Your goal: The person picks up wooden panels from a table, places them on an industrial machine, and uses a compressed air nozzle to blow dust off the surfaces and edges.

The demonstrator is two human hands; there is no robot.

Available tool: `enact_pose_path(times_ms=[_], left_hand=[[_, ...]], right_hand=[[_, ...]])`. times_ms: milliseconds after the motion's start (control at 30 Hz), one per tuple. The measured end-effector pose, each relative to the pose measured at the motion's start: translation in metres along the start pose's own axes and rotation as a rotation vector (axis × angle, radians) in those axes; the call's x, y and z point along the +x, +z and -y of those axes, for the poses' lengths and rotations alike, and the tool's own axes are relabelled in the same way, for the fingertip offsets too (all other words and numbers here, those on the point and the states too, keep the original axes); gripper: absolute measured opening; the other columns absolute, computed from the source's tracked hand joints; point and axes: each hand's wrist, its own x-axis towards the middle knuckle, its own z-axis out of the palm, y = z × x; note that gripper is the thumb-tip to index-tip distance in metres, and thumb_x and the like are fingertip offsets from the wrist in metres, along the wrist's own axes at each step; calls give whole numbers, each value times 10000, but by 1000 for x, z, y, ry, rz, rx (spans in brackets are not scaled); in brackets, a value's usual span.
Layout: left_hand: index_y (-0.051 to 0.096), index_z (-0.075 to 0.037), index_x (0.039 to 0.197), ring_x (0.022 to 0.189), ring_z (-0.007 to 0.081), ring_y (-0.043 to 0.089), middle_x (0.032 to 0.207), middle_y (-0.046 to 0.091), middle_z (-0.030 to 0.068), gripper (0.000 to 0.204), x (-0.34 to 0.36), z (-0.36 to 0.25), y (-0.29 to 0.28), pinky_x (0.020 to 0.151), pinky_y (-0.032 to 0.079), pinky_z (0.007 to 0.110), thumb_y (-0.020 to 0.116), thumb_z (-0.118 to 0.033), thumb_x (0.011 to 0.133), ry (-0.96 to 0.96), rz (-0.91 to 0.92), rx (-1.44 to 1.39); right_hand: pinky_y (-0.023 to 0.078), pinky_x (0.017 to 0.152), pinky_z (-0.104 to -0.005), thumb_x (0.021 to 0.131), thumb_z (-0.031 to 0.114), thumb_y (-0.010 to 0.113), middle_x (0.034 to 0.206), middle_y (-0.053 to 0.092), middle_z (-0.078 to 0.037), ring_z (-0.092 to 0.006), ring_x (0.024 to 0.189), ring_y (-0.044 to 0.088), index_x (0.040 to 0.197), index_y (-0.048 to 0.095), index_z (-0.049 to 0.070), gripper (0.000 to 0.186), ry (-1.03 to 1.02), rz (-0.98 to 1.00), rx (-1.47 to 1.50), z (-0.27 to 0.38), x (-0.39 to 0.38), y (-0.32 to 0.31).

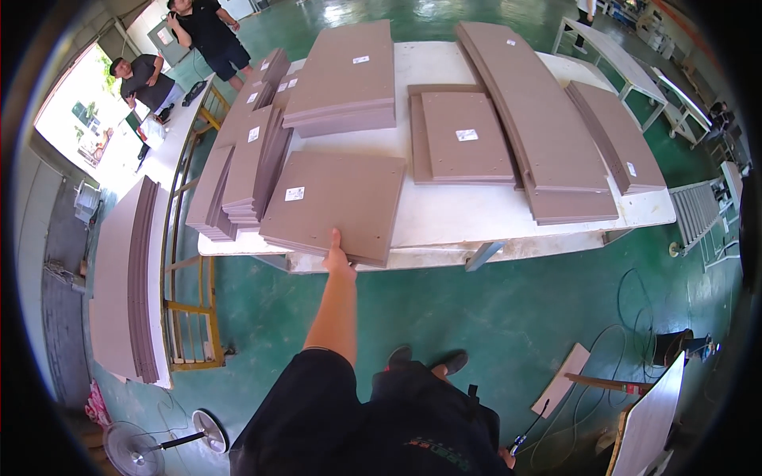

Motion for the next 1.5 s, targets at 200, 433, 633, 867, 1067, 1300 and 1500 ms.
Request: enact_pose_path(times_ms=[200, 433, 633, 867, 1067, 1300, 1500], left_hand=[[464, -98, 1313, 1157, 266, 525, 1265, 542, 65, 659, -21, 7, -86, 961, 431, 462, 636, -528, 843, -35, 439, -55], [459, -84, 1312, 1154, 285, 523, 1239, 557, 77, 580, -7, -1, -123, 992, 426, 457, 618, -359, 826, -29, 479, -160], [514, -53, 1241, 1093, 295, 556, 1167, 591, 99, 564, -35, -29, -141, 908, 481, 441, 603, -286, 736, 4, 382, -165], [418, -6, 1342, 1131, 347, 531, 1260, 526, 159, 727, -76, -36, -189, 923, 472, 477, 580, -319, 706, -8, 522, -116], [403, 38, 1314, 1104, 340, 531, 1226, 515, 186, 718, -110, -33, -212, 897, 475, 468, 554, -328, 715, 65, 720, -121], [372, 28, 1353, 1109, 378, 534, 1236, 522, 193, 799, -111, -52, -224, 909, 477, 526, 622, -297, 667, 26, 685, 40], [366, 62, 1355, 1091, 415, 551, 1228, 531, 221, 828, -125, -70, -192, 886, 498, 561, 660, -235, 641, 80, 716, 253]], right_hand=[[416, 486, -292, 843, 300, 617, 568, 567, -20, -121, 502, 545, 665, 616, 55, 303, -456, 202, -403, 20, -65, 19], [381, 438, -304, 814, 208, 657, 492, 538, -64, -171, 429, 510, 583, 551, 66, 292, 5, 54, 8, 78, -162, 52], [474, 421, -328, 783, 172, 681, 520, 504, -56, -188, 470, 564, 625, 504, 88, 252, 7, 114, 7, 157, -219, 92], [446, 446, -274, 781, 187, 726, 721, 545, -25, -132, 597, 526, 862, 578, 68, 207, -244, 279, 92, 299, -223, 165], [420, 549, -263, 821, 275, 710, 830, 593, -14, -112, 740, 534, 916, 619, 77, 238, -358, 561, 212, 396, -235, 228], [418, 642, -295, 883, 606, 535, 1037, 616, -25, -138, 868, 561, 1219, 591, 81, 626, -403, 959, 138, 442, -247, 280], [372, 648, -278, 894, 593, 513, 1064, 591, -45, -164, 962, 554, 1312, 517, 71, 669, -366, 1177, 243, 422, -231, 254]])
